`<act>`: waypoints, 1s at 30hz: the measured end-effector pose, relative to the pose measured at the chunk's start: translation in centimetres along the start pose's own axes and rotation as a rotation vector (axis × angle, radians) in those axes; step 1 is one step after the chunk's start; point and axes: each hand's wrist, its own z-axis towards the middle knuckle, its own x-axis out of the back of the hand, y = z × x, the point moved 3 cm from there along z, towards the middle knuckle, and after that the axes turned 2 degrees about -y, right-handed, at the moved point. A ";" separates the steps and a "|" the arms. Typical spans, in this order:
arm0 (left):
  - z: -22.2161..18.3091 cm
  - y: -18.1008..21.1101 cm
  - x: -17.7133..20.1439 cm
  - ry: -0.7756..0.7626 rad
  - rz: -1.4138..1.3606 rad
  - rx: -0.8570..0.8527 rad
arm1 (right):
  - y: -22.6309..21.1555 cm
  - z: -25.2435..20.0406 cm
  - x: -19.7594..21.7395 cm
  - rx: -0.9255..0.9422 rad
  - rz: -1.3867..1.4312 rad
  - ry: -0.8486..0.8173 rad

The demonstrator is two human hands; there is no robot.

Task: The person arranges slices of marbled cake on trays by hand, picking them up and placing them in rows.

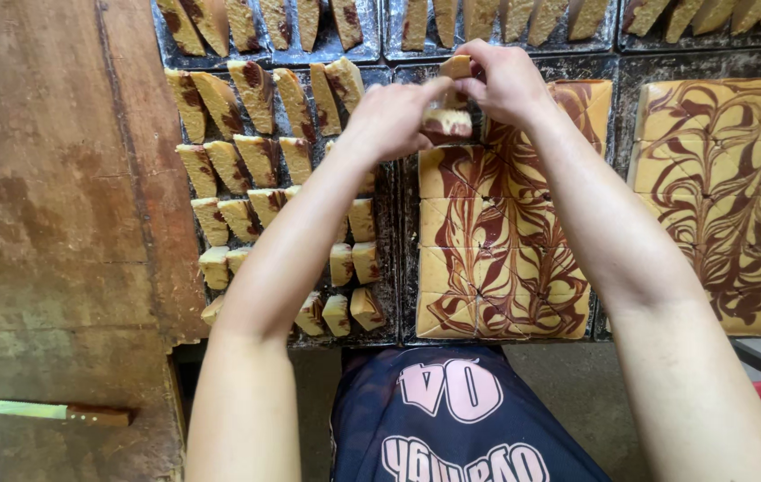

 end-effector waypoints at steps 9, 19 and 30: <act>-0.2 -3.4 0.4 0.236 -0.478 0.280 | -3.5 -1.7 2.5 -0.042 -0.005 0.083; 3.1 -3.1 -1.6 0.329 -0.215 0.203 | -7.9 -6.7 -4.2 0.155 -0.393 -0.134; -1.5 -3.4 -0.5 0.580 -0.407 0.228 | -6.5 -5.6 -3.0 0.061 -0.267 -0.350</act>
